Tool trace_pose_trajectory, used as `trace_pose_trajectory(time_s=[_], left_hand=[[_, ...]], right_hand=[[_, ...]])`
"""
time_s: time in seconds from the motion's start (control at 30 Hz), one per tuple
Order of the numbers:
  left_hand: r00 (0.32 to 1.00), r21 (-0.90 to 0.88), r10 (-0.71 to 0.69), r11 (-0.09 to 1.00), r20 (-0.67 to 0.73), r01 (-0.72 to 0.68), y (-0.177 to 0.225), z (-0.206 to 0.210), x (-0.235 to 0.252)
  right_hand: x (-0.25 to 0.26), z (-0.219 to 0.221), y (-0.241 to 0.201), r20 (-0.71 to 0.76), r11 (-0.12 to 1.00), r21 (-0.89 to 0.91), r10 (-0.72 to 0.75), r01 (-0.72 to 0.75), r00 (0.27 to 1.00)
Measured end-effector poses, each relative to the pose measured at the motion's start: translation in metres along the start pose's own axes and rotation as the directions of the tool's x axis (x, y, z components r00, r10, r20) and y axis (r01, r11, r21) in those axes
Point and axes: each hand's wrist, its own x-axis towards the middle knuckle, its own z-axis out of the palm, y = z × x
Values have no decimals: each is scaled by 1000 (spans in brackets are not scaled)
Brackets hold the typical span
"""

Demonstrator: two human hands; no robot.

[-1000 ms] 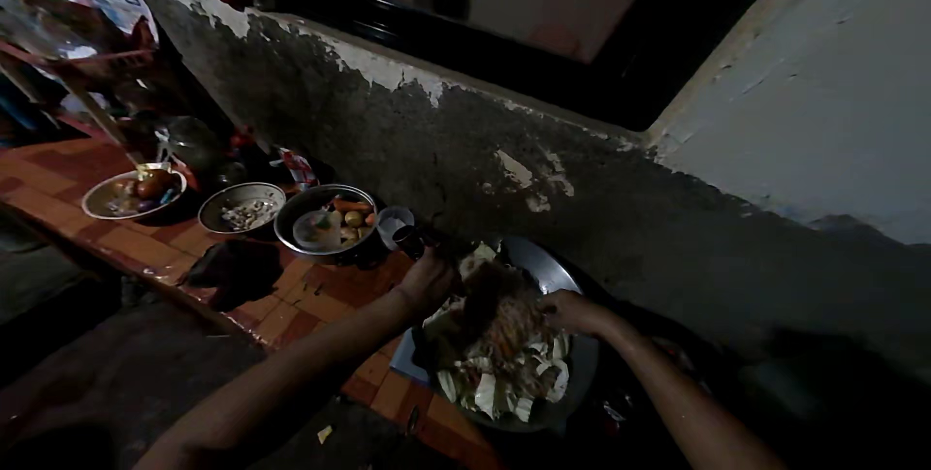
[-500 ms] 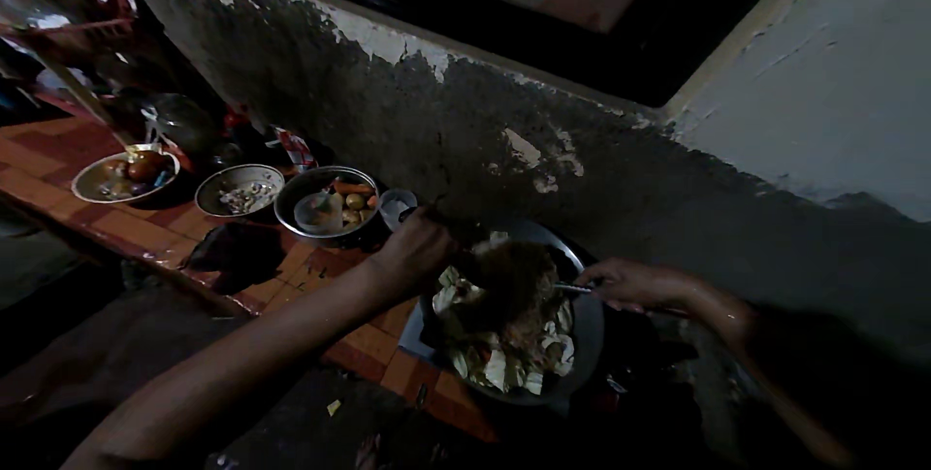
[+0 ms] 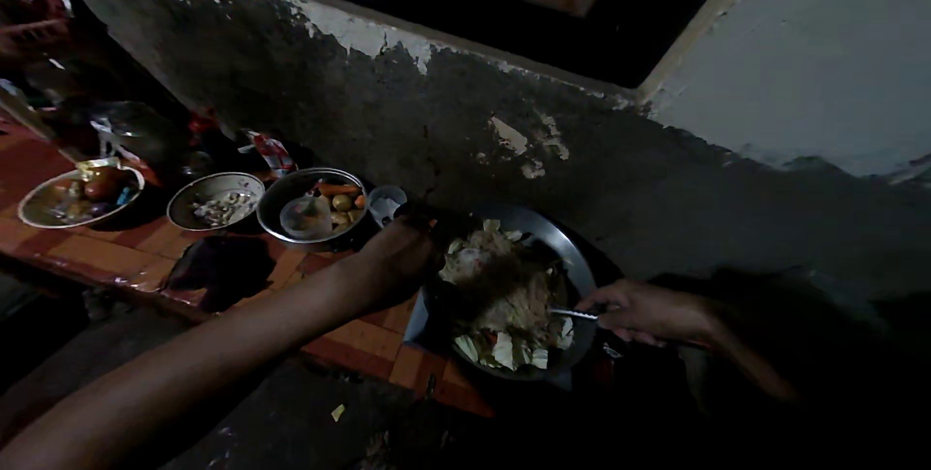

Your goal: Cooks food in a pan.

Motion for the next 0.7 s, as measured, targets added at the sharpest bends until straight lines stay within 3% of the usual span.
trace_pose_trajectory(time_s=[0.13,0.33,0.47,0.7], left_hand=[[987,-53,8,999,162,0,8,-3,6],[961,-30,70,998,269,-64,10,4,28],[968,15,46,999,246,-51,1,18,42],[999,55,14,998,41,-16,-17,12,21]], right_hand=[[-10,15,-7,18,999,-17,46,-45,999],[-3,38,-15,26,992,-125,25,-22,999],[19,56,-20,-104,966,-256,-72,43,992],[-15,49,-99,-292,788,-548,134,-280,947]])
